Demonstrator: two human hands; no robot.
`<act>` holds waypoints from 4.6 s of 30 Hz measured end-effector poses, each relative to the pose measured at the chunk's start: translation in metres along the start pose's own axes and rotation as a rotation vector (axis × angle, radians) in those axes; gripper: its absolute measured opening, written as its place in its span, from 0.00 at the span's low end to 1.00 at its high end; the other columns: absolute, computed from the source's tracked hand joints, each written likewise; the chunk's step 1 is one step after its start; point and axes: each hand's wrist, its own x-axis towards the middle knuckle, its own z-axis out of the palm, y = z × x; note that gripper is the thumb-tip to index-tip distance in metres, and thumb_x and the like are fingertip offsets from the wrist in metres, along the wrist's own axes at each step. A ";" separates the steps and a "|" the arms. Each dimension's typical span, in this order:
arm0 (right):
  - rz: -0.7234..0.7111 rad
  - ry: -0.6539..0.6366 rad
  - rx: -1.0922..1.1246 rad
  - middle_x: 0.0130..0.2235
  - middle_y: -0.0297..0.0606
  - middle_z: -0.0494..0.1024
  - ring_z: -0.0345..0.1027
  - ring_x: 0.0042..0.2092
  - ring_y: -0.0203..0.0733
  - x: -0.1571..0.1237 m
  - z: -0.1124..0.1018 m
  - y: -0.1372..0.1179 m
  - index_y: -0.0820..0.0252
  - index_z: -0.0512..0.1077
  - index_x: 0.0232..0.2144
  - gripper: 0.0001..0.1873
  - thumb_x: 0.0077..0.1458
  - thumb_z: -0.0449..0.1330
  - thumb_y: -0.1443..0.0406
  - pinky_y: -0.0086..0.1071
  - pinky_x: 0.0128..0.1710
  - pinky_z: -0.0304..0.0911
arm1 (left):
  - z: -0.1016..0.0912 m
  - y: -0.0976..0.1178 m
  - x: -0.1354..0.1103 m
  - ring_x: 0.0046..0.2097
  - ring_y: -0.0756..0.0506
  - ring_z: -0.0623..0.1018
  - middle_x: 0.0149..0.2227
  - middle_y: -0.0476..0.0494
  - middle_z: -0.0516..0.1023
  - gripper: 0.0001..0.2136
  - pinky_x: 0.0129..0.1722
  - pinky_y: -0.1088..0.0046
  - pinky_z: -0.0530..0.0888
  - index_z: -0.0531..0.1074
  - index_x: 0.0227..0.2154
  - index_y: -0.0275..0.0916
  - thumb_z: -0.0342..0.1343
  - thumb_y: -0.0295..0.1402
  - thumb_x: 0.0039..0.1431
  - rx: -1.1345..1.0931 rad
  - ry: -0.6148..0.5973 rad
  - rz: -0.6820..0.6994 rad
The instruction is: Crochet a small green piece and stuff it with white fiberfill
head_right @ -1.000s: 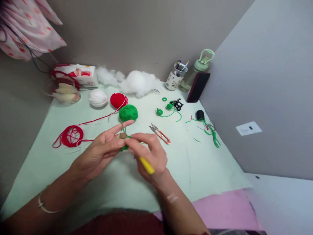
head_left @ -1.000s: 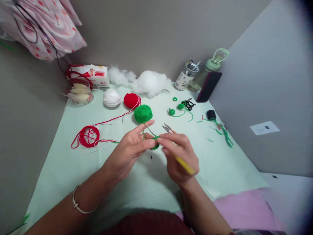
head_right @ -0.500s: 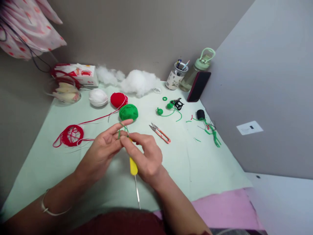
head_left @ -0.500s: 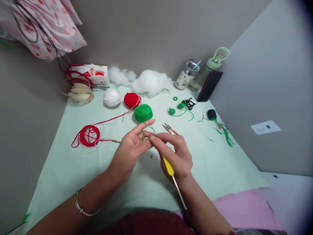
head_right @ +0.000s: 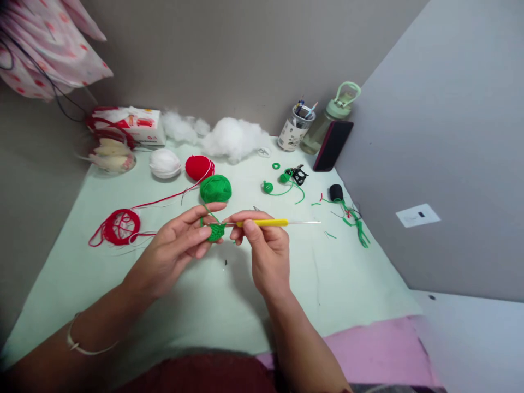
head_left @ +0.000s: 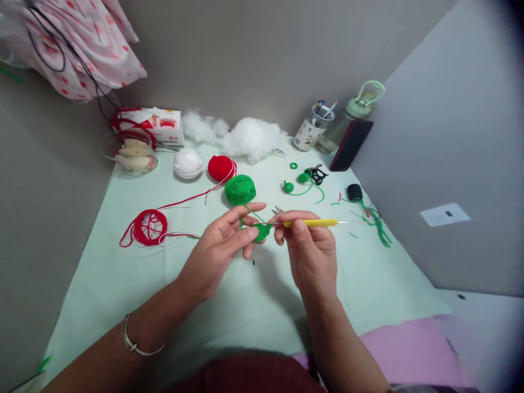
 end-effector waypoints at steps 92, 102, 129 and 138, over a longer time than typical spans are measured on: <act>-0.251 -0.022 -0.334 0.40 0.38 0.86 0.78 0.34 0.37 -0.007 0.000 -0.008 0.55 0.80 0.43 0.12 0.74 0.56 0.65 0.34 0.34 0.75 | -0.006 0.003 0.000 0.40 0.48 0.71 0.37 0.51 0.74 0.18 0.44 0.72 0.68 0.83 0.52 0.49 0.66 0.27 0.60 0.348 0.091 0.175; -0.757 -0.145 -0.907 0.44 0.41 0.84 0.81 0.45 0.44 -0.016 -0.003 0.006 0.53 0.78 0.54 0.16 0.69 0.59 0.72 0.40 0.44 0.79 | 0.006 -0.003 -0.003 0.33 0.52 0.68 0.36 0.52 0.75 0.23 0.37 0.74 0.69 0.81 0.56 0.48 0.70 0.28 0.57 0.271 0.142 0.166; -0.278 0.029 -0.260 0.38 0.37 0.84 0.73 0.31 0.38 -0.005 -0.002 -0.002 0.50 0.84 0.43 0.11 0.71 0.60 0.65 0.36 0.30 0.70 | -0.002 0.003 0.006 0.25 0.55 0.59 0.25 0.57 0.66 0.15 0.45 0.73 0.74 0.86 0.49 0.41 0.70 0.31 0.59 -0.207 0.018 -0.113; -0.021 -0.006 -0.068 0.35 0.36 0.84 0.74 0.31 0.37 0.002 -0.005 0.001 0.54 0.83 0.39 0.10 0.69 0.63 0.58 0.32 0.30 0.70 | -0.004 -0.002 0.003 0.49 0.43 0.74 0.42 0.47 0.78 0.16 0.53 0.67 0.70 0.84 0.53 0.49 0.69 0.37 0.62 0.135 -0.031 0.030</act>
